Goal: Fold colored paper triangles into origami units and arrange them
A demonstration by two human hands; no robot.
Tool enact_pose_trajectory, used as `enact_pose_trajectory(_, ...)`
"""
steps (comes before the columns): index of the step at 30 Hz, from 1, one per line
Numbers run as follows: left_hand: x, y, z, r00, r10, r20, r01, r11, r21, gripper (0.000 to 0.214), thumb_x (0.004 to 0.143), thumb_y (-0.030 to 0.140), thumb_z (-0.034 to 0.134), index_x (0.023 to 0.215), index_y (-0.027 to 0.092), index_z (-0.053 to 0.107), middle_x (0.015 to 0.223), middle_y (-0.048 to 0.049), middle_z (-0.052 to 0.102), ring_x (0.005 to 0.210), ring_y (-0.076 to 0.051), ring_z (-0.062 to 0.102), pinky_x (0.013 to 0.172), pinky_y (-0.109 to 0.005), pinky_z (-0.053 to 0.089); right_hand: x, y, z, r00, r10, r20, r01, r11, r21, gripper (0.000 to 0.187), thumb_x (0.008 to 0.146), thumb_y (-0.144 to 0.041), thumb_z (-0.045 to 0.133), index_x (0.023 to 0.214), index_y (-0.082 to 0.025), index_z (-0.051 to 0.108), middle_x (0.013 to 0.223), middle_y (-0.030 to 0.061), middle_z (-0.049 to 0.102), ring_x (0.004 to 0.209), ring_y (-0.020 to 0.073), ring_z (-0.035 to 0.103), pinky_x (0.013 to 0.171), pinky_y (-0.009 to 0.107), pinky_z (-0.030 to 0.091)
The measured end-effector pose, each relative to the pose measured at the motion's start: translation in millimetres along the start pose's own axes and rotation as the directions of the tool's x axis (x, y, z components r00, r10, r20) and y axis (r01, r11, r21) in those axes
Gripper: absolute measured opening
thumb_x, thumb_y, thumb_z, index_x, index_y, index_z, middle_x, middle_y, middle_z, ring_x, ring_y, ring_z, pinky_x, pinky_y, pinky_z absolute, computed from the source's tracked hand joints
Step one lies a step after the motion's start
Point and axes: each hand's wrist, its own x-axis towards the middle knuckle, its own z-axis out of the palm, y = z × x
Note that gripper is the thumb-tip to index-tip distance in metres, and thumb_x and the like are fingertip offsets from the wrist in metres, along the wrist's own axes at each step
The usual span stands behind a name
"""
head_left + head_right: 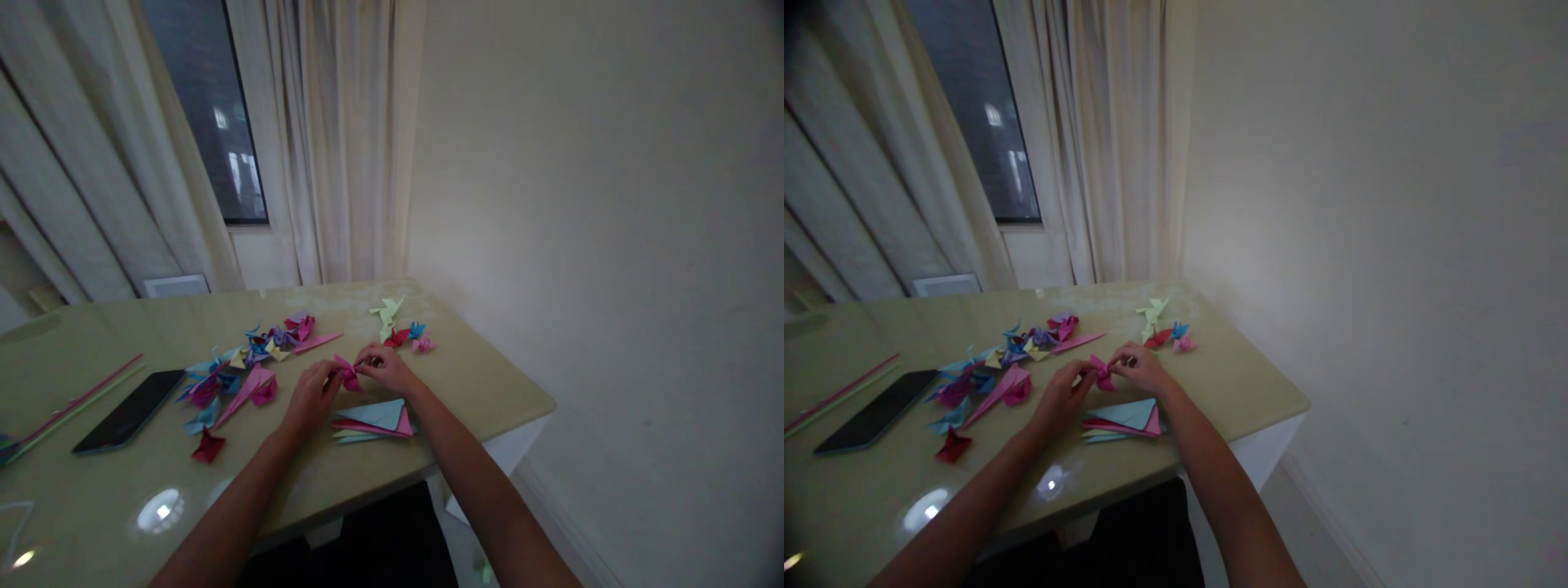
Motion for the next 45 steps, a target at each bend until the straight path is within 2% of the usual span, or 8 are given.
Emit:
enact_pose_trajectory(6, -2, -2, 1.2, 0.997, -0.077, 0.005, 0.077, 0.997, -0.021, 0.029, 0.103, 0.042, 0.05, 0.116, 0.023, 0.066, 0.099, -0.0065, 0.073, 0.09, -0.022, 0.067, 0.085, -0.037, 0.052, -2, 1, 1, 1.0, 0.009, -0.01, -0.009, 0.999, -0.044, 0.028, 0.09, -0.047, 0.074, 0.089, -0.02, 0.076, 0.086, 0.002, 0.066, 0.073, 0.014, 0.057, 0.065, 0.025, 0.045)
enact_pose_trajectory(11, -2, -10, -1.6, 0.986, -0.164, 0.011, 0.164, 0.986, 0.021, 0.045, 0.101, 0.044, 0.049, 0.139, 0.02, 0.054, 0.096, -0.0046, 0.07, 0.083, -0.021, 0.067, 0.081, -0.036, 0.054, 3, 14, -12, 0.945, 0.083, -0.317, -0.114, 0.99, -0.079, 0.028, 0.089, -0.048, 0.07, 0.09, -0.02, 0.071, 0.071, -0.0003, 0.064, 0.064, 0.015, 0.056, 0.06, 0.025, 0.045)
enact_pose_trajectory(13, -1, -17, -4.0, 0.982, -0.189, -0.013, 0.189, 0.978, 0.09, 0.045, 0.102, 0.044, 0.047, 0.139, 0.02, 0.054, 0.095, -0.0053, 0.07, 0.083, -0.023, 0.068, 0.082, -0.038, 0.054, 3, 20, -32, 0.827, 0.061, -0.559, -0.16, 0.978, -0.13, 0.028, 0.091, -0.046, 0.064, 0.093, -0.019, 0.07, 0.08, 0.0034, 0.069, 0.07, 0.0173, 0.061, 0.066, 0.028, 0.049)
enact_pose_trajectory(17, -4, -34, -7.2, 0.973, -0.23, 0.005, 0.222, 0.947, 0.233, 0.044, 0.1, 0.041, 0.044, 0.134, 0.016, 0.056, 0.105, -0.0119, 0.07, 0.096, -0.028, 0.069, 0.089, -0.043, 0.054, -11, 33, -84, 0.434, 0.083, -0.897, -0.516, 0.839, -0.172, 0.028, 0.095, -0.038, 0.052, 0.099, -0.016, 0.07, 0.102, 0.0133, 0.074, 0.081, 0.0209, 0.065, 0.076, 0.031, 0.05)
enact_pose_trajectory(19, -6, -41, -6.7, 0.967, -0.253, 0.039, 0.233, 0.932, 0.276, 0.045, 0.098, 0.042, 0.046, 0.132, 0.014, 0.057, 0.113, -0.0155, 0.069, 0.103, -0.03, 0.068, 0.094, -0.046, 0.054, -21, 41, -103, 0.36, 0.11, -0.926, -0.614, 0.775, -0.147, 0.027, 0.094, -0.034, 0.052, 0.097, -0.015, 0.071, 0.102, 0.016, 0.075, 0.083, 0.0229, 0.066, 0.077, 0.033, 0.049)
enact_pose_trajectory(25, -10, -52, -2.9, 0.969, -0.245, 0.038, 0.231, 0.948, 0.22, 0.045, 0.095, 0.041, 0.048, 0.13, 0.014, 0.059, 0.117, -0.0164, 0.066, 0.107, -0.03, 0.067, 0.097, -0.048, 0.055, -28, 62, -105, 0.447, 0.192, -0.874, -0.654, 0.736, -0.173, 0.017, 0.086, -0.03, 0.064, 0.084, -0.019, 0.076, 0.089, 0.0114, 0.078, 0.081, 0.0238, 0.068, 0.074, 0.032, 0.048)
enact_pose_trajectory(29, -8, -55, -3.7, 0.956, -0.291, 0.03, 0.283, 0.944, 0.168, 0.046, 0.091, 0.044, 0.054, 0.127, 0.015, 0.06, 0.118, -0.0161, 0.064, 0.105, -0.03, 0.067, 0.095, -0.049, 0.056, -25, 64, -101, 0.482, 0.188, -0.856, -0.645, 0.737, -0.201, 0.024, 0.089, -0.033, 0.061, 0.097, -0.018, 0.078, 0.099, 0.0122, 0.079, 0.086, 0.0236, 0.07, 0.08, 0.033, 0.049)
enact_pose_trajectory(45, -9, -59, -3.3, 0.954, -0.29, 0.074, 0.281, 0.953, 0.115, 0.036, 0.091, 0.043, 0.055, 0.114, 0.017, 0.066, 0.111, -0.0132, 0.063, 0.095, -0.027, 0.069, 0.089, -0.045, 0.058, -20, 69, -114, 0.433, 0.218, -0.875, -0.616, 0.78, -0.111, 0.027, 0.091, -0.029, 0.059, 0.106, -0.014, 0.074, 0.103, 0.0143, 0.079, 0.087, 0.0222, 0.072, 0.077, 0.03, 0.052)
